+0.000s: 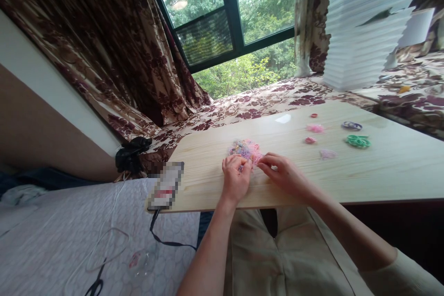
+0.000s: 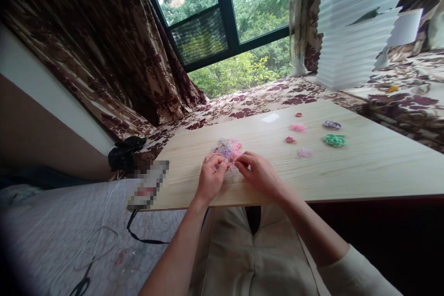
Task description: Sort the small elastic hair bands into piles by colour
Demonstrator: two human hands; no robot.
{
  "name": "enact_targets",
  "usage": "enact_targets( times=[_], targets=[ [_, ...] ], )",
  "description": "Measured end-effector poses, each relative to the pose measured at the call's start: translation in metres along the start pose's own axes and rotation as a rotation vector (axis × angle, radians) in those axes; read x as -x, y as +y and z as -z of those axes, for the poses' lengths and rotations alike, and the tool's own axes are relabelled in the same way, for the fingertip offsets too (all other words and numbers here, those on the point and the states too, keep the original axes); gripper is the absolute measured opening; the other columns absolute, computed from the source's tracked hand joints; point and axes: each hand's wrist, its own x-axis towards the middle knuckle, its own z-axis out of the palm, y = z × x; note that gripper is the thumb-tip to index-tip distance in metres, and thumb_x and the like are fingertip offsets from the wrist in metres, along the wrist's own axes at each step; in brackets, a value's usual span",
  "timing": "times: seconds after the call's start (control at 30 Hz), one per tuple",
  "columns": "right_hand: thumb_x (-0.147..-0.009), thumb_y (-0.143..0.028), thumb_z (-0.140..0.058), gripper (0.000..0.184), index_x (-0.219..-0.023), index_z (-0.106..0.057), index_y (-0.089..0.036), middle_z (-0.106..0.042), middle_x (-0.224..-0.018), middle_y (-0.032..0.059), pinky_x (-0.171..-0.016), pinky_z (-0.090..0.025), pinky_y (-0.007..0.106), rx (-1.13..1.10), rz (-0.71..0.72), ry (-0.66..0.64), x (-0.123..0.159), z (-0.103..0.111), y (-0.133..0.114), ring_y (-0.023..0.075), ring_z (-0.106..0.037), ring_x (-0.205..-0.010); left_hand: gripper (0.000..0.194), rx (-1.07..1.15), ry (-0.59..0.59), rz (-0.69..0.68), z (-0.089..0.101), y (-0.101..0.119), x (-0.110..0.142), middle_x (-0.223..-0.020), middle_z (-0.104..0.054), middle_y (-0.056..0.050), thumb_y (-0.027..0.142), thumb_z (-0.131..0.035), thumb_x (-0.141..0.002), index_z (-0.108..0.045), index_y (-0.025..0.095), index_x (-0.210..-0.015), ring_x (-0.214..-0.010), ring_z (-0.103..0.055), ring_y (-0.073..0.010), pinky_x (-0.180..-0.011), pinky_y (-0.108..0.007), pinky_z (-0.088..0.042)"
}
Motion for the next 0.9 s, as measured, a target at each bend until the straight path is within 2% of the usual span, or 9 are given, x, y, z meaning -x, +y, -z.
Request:
enact_targets(
  times=[0.17,0.3,0.47,0.57,0.7,0.8,0.9],
  targets=[
    [-0.090,-0.030,-0.050,0.025,-0.077,-0.068,-0.020,-0.068,-0.081,0.0045,-0.071,-0.047,0.028,-0.033,-0.017,0.013,0.000,0.001,-0.001,0.0157,-0.061,-0.073,0.028,-0.006,-0.002,0.019,0.001,0.001,0.000,-0.081,-0.070,-0.001,0.024,-0.051,-0.090,-0.060,0.023,-0.063,-0.101,-0.059,-0.0197,-0.103,-0.039,-0.041],
    [-0.089,-0.031,-0.050,0.025,-0.077,-0.069,-0.020,-0.069,-0.081,0.0047,-0.069,-0.048,0.029,-0.035,-0.042,0.042,0.000,0.001,-0.001,0.0157,-0.061,-0.070,0.032,-0.032,0.064,0.044,0.002,0.000,0.000,-0.079,-0.069,-0.002,0.026,-0.048,-0.092,-0.060,0.023,-0.062,-0.097,-0.059,-0.0197,-0.099,-0.037,-0.043],
    [-0.089,-0.030,-0.049,0.027,-0.077,-0.071,-0.021,-0.069,-0.079,0.0053,-0.068,-0.047,0.029,0.111,-0.036,0.046,0.002,0.016,0.000,0.0171,-0.063,-0.070,0.027,-0.160,0.130,0.027,-0.003,-0.005,0.001,-0.078,-0.068,-0.003,0.026,-0.052,-0.089,-0.060,0.022,-0.064,-0.096,-0.059,-0.0215,-0.099,-0.040,-0.040],
    [-0.089,-0.032,-0.049,0.028,-0.077,-0.072,-0.021,-0.071,-0.082,0.0061,-0.070,-0.046,0.031,0.260,-0.061,0.098,0.010,0.045,0.011,0.0189,-0.063,-0.072,0.019,-0.244,0.123,0.004,-0.007,-0.009,0.003,-0.081,-0.069,-0.003,0.023,-0.058,-0.085,-0.062,0.022,-0.066,-0.099,-0.058,-0.0230,-0.101,-0.043,-0.038],
    [-0.088,-0.036,-0.050,0.028,-0.083,-0.074,-0.023,-0.073,-0.093,0.0069,-0.072,-0.046,0.032,0.443,-0.206,0.185,0.023,0.101,0.039,0.0208,-0.065,-0.076,0.019,-0.278,0.128,-0.002,-0.010,-0.010,0.004,-0.084,-0.070,-0.003,0.022,-0.058,-0.085,-0.064,0.022,-0.067,-0.103,-0.057,-0.0242,-0.103,-0.044,-0.036],
    [-0.087,-0.038,-0.050,0.029,-0.085,-0.075,-0.024,-0.074,-0.093,0.0073,-0.070,-0.046,0.034,0.616,-0.337,0.192,0.024,0.139,0.062,0.0240,-0.066,-0.080,0.019,-0.277,0.121,-0.004,-0.010,-0.011,0.004,-0.084,-0.070,-0.003,0.023,-0.056,-0.085,-0.064,0.023,-0.068,-0.101,-0.058,-0.0242,-0.102,-0.044,-0.037],
    [-0.087,-0.037,-0.049,0.030,-0.087,-0.077,-0.023,-0.074,-0.101,0.0084,-0.070,-0.046,0.034,0.730,-0.416,0.156,0.012,0.160,0.081,0.0263,-0.066,-0.086,0.018,-0.283,0.126,-0.016,-0.010,-0.012,0.004,-0.086,-0.071,-0.004,0.023,-0.056,-0.086,-0.065,0.023,-0.070,-0.099,-0.059,-0.0242,-0.101,-0.044,-0.038]
  ],
)
